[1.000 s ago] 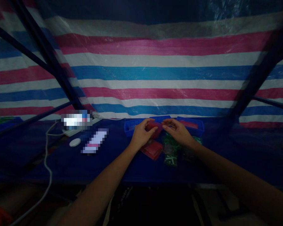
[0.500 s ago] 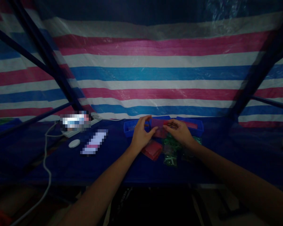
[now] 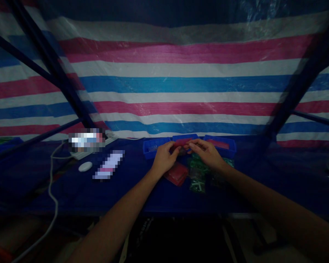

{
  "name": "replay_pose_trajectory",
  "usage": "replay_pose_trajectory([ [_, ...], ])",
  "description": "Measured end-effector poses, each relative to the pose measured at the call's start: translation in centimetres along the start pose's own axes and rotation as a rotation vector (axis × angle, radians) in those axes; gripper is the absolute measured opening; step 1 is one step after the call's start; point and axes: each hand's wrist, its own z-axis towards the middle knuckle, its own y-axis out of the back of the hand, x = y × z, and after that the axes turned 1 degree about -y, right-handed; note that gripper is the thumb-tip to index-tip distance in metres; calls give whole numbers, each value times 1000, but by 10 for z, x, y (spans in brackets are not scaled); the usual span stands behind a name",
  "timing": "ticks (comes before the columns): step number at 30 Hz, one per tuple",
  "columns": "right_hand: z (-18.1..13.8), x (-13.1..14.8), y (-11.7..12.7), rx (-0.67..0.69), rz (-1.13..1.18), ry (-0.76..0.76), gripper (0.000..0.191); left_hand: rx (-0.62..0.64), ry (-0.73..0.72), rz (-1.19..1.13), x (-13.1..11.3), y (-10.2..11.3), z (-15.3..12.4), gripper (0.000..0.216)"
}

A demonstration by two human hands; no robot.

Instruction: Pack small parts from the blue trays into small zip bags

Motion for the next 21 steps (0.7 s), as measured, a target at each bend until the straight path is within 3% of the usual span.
replay_pose_trajectory([
  [5,4,-11,6,-81,-71,3,33,-19,69,-38,6,1,0,18],
  [9,4,-12,7,-123,-151,40,40,-20,31,-48,2,2,-1,19],
  [12,2,-8,5,-69,-230,94,43,28,-9,-85,-4,4,-1,20],
  [15,1,-8,5,-2,-246,82,35,79,-31,-91,-8,2,-1,21],
  [17,3,-10,6,-32,-228,60,30,50,-29,-113,-8,-1,-2,25],
  [21,9,-15,14,-218,-174,27,31,-115,-20,-137,-7,-4,0,41],
])
